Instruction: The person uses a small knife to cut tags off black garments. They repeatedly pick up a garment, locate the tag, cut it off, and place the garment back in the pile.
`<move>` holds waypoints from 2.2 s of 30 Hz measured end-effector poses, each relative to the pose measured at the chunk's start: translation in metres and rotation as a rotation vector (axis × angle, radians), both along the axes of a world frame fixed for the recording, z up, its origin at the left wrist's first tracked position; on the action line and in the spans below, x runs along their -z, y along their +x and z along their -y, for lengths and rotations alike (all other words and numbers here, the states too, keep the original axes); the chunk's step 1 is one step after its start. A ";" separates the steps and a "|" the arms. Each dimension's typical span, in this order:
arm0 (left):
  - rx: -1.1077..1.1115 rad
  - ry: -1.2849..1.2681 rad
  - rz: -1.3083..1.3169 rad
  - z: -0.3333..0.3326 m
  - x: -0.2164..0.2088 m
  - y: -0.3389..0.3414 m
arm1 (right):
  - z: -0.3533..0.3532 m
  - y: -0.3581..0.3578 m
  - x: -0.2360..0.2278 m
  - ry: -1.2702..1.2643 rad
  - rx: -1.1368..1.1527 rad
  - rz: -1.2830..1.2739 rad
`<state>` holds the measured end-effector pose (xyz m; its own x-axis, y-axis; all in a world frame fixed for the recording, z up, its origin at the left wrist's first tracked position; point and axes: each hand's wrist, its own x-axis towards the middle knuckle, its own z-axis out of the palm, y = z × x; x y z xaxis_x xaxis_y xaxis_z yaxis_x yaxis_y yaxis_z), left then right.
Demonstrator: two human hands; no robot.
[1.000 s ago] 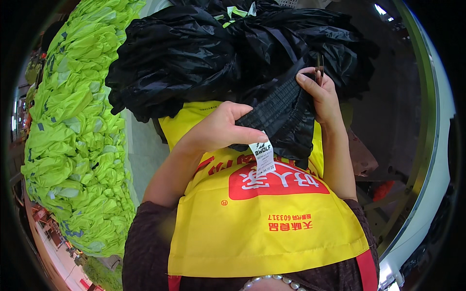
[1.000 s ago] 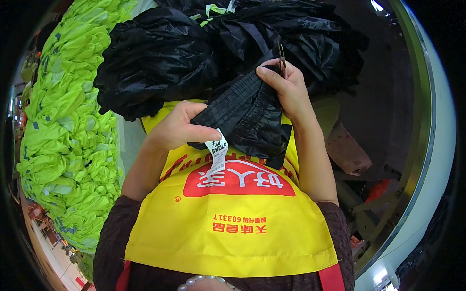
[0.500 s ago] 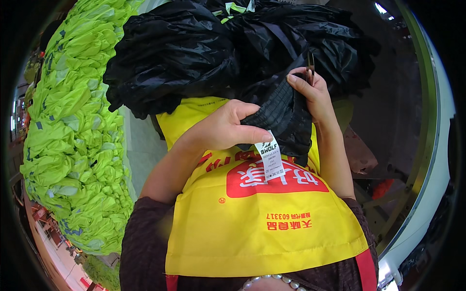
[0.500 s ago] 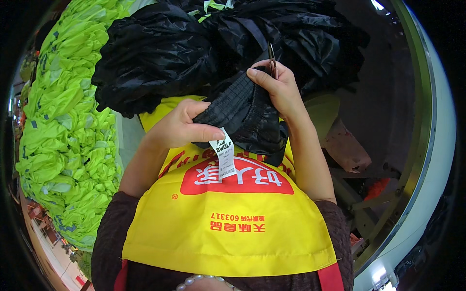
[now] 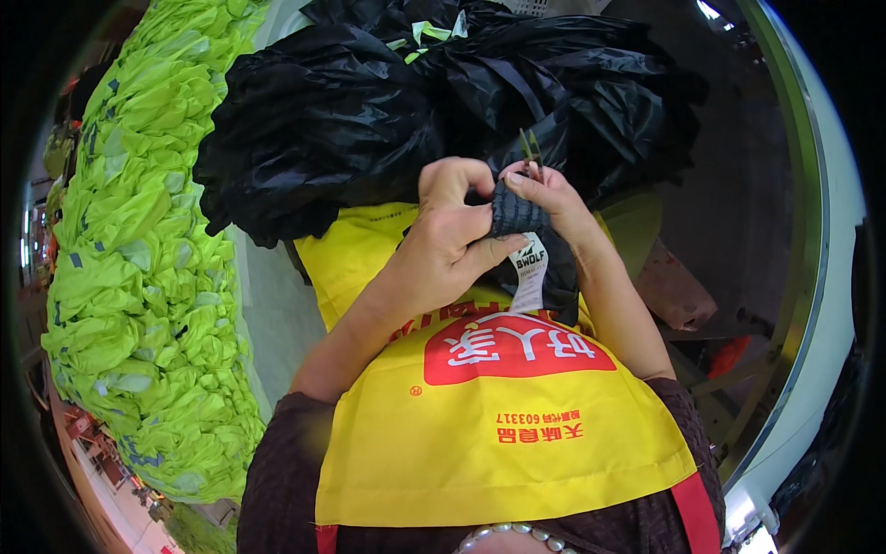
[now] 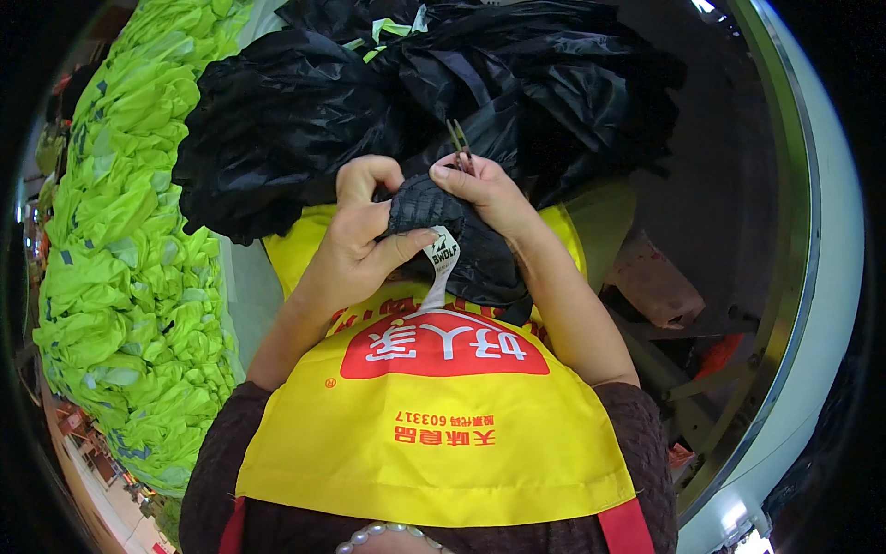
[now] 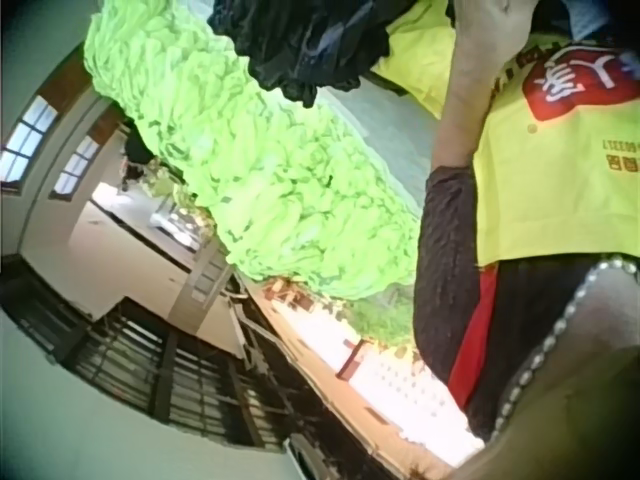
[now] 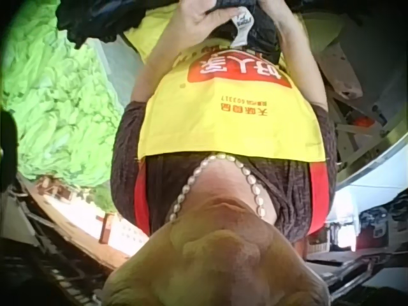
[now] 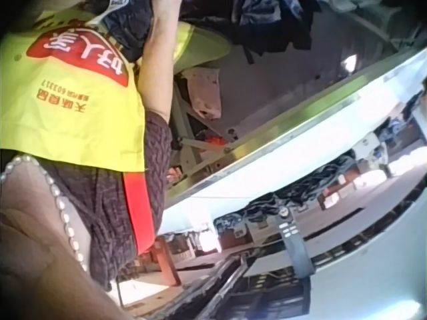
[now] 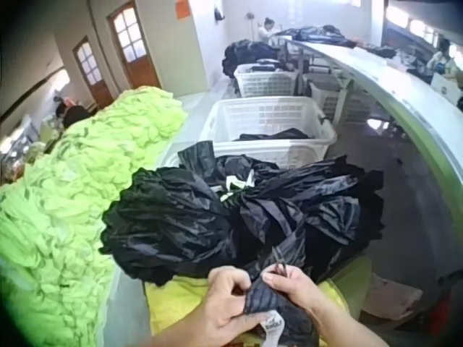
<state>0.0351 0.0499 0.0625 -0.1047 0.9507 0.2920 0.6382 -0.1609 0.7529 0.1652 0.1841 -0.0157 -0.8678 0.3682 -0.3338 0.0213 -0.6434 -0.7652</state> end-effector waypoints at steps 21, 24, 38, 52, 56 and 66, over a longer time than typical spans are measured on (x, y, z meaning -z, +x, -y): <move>-0.057 -0.207 0.347 -0.016 0.008 0.010 | 0.022 0.026 -0.052 0.616 0.184 0.036; -0.081 -0.246 0.338 -0.015 0.009 0.008 | 0.026 0.023 -0.049 0.983 0.338 0.038; -0.114 -0.402 0.569 -0.016 0.007 0.012 | 0.005 0.022 -0.069 1.494 0.240 0.056; -0.067 -0.325 0.660 -0.008 0.010 0.010 | -0.014 0.045 -0.050 0.935 0.031 0.098; -0.062 -0.250 0.709 -0.007 0.012 0.012 | -0.014 0.055 -0.046 1.161 -0.087 0.137; -0.021 -0.275 0.707 -0.005 0.014 0.010 | -0.017 0.047 -0.048 1.461 -0.058 -0.033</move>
<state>0.0447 0.0547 0.0480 -0.1978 0.9753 -0.0983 -0.0102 0.0982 0.9951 0.2119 0.2014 0.0324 -0.8924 0.3196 0.3187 -0.0108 0.6907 -0.7231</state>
